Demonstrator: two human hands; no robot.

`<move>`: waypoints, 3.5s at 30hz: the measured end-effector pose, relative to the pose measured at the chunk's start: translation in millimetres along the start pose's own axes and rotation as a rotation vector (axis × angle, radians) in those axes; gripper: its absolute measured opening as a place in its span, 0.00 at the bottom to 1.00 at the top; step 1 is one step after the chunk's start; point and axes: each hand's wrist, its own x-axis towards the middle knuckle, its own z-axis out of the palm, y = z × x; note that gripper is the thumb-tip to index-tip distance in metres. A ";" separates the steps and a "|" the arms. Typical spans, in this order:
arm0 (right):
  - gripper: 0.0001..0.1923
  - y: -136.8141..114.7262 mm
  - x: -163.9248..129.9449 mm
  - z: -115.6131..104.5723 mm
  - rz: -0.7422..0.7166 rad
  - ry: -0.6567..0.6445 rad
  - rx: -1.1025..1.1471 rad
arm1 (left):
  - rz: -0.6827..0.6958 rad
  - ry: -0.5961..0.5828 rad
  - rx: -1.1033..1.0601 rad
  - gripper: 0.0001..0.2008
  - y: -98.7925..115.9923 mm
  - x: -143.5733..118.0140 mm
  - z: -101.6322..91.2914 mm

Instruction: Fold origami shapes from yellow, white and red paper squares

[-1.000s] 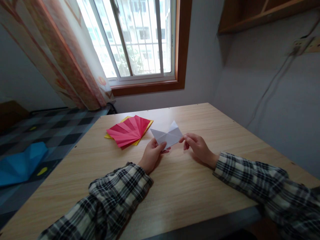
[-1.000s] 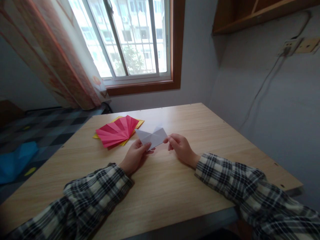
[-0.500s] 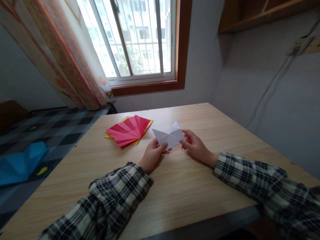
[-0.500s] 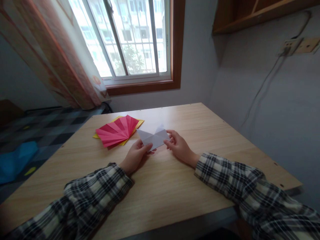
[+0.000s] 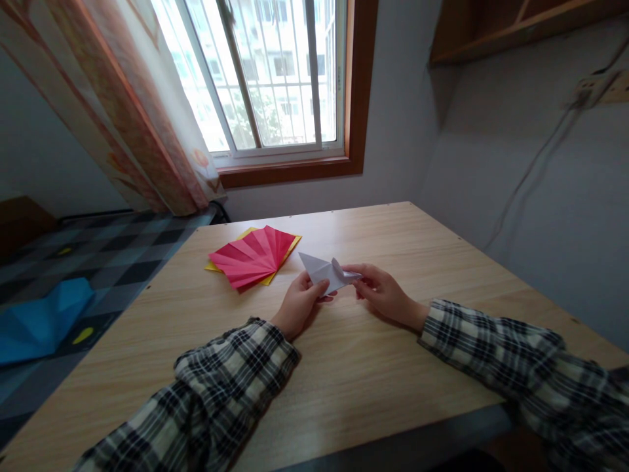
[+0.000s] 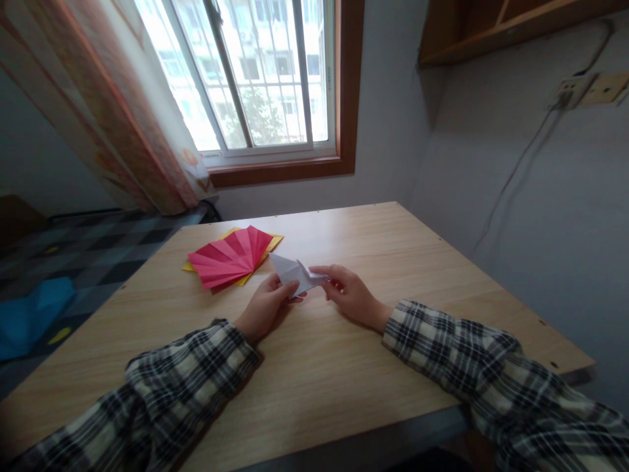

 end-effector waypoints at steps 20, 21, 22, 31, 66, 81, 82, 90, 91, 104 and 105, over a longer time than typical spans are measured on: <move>0.17 -12.6 2.0 -3.9 -0.042 -0.032 -0.151 | -0.041 -0.024 0.039 0.23 10.4 -3.8 6.4; 0.17 -12.9 2.0 -3.9 -0.047 -0.030 -0.157 | -0.043 -0.024 0.056 0.24 11.2 -4.3 6.7; 0.17 -13.0 2.0 -3.9 -0.052 -0.028 -0.163 | -0.045 -0.024 0.069 0.24 11.6 -4.6 6.7; 0.18 -11.3 1.7 -4.5 -0.070 -0.025 -0.194 | -0.041 -0.060 0.061 0.25 5.6 -2.8 1.8; 0.17 -2.2 8.2 -7.6 0.293 -0.048 0.107 | -0.013 -0.107 0.148 0.22 -5.4 -0.4 -0.5; 0.17 -8.7 7.3 -8.8 0.184 -0.109 -0.094 | -0.009 -0.262 0.382 0.15 3.8 -5.3 2.2; 0.17 -9.6 7.3 -8.4 0.178 -0.104 -0.111 | -0.011 -0.261 0.381 0.15 4.1 -5.7 2.5; 0.14 -17.0 5.7 -4.8 0.161 -0.024 -0.210 | 0.001 -0.264 0.420 0.16 7.3 -6.9 3.7; 0.14 -17.2 5.5 -4.5 0.166 -0.008 -0.210 | 0.006 -0.261 0.441 0.16 8.2 -7.1 3.9; 0.15 -11.6 4.8 -2.9 0.181 0.033 -0.161 | 0.068 -0.230 0.512 0.16 10.0 -6.6 4.7; 0.15 -11.2 4.7 -2.9 0.179 0.035 -0.156 | 0.077 -0.223 0.517 0.16 9.8 -6.5 4.6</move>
